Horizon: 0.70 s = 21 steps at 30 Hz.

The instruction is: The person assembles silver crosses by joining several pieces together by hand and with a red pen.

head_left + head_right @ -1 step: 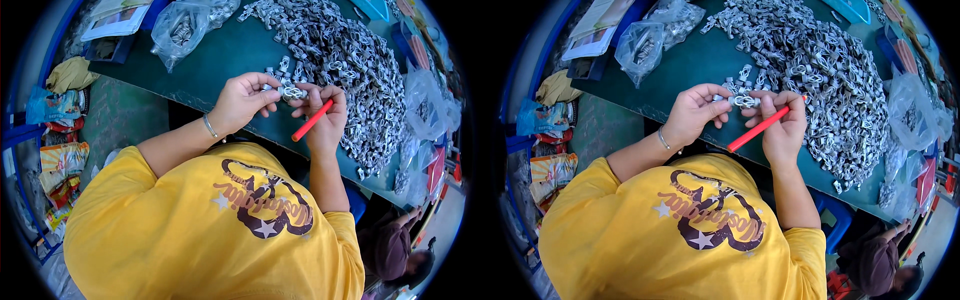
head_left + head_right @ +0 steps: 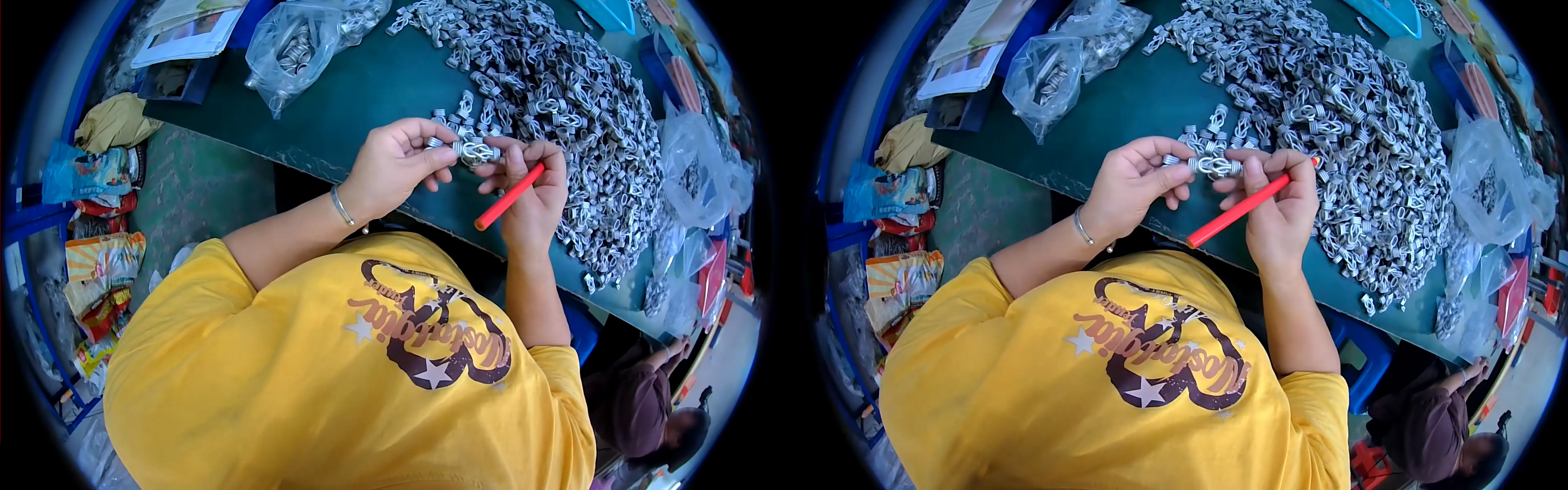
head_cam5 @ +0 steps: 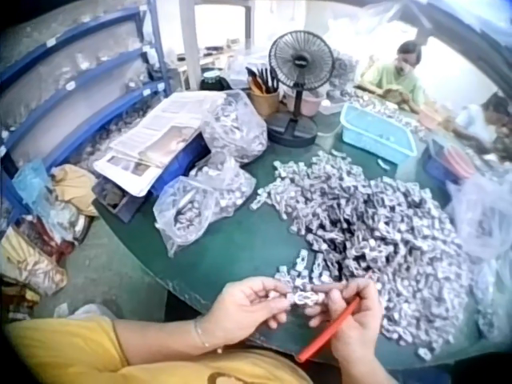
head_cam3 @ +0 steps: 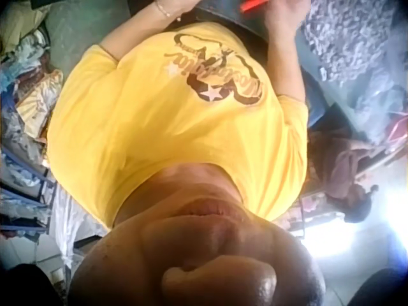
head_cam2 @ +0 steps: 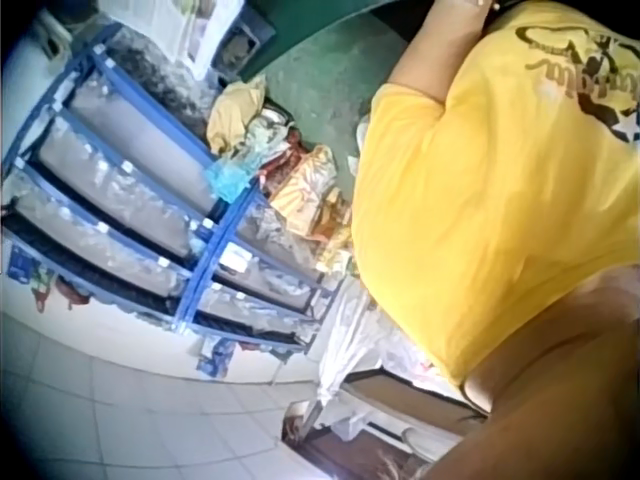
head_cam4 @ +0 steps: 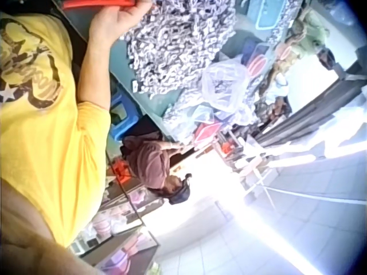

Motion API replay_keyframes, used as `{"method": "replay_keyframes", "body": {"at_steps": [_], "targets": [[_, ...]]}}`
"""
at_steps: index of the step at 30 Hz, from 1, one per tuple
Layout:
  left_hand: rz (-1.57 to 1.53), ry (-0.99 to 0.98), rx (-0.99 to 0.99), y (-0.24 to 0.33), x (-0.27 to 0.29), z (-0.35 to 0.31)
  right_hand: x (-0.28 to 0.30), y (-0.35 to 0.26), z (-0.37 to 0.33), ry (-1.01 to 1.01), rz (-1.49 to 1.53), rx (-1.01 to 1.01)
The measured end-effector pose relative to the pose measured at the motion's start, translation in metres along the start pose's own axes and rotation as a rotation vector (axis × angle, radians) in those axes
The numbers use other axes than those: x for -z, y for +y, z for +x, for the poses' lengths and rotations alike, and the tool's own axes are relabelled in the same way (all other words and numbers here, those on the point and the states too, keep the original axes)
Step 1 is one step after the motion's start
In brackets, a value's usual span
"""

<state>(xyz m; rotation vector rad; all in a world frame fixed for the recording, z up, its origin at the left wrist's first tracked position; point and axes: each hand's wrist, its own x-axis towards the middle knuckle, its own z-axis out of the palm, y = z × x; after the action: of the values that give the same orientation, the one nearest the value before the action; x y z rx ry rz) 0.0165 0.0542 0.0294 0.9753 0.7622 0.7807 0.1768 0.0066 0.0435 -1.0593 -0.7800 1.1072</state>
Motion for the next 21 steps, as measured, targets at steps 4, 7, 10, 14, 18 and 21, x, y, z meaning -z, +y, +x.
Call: {"method": "replay_keyframes", "body": {"at_steps": [4,7,10,14,18,21], "targets": [[0.022,-0.016,-0.081,0.002,-0.003,-0.005,0.007,0.002,-0.005,-0.062,-0.118,0.029],[0.035,-0.062,-0.195,0.007,-0.004,-0.009,0.013,0.014,-0.008,-0.16,-0.057,0.132],[0.112,-0.123,-0.223,0.009,-0.002,-0.01,0.017,0.021,-0.013,-0.191,-0.123,0.205],[0.205,-0.153,-0.289,0.006,0.0,-0.01,0.013,0.021,-0.017,-0.138,-0.268,0.36],[0.1,-0.097,-0.102,0.005,0.001,-0.008,0.004,0.018,-0.018,-0.055,-0.259,0.515],[0.01,-0.104,-0.017,0.002,0.0,-0.008,0.004,0.017,-0.017,-0.043,-0.286,0.587]]}}
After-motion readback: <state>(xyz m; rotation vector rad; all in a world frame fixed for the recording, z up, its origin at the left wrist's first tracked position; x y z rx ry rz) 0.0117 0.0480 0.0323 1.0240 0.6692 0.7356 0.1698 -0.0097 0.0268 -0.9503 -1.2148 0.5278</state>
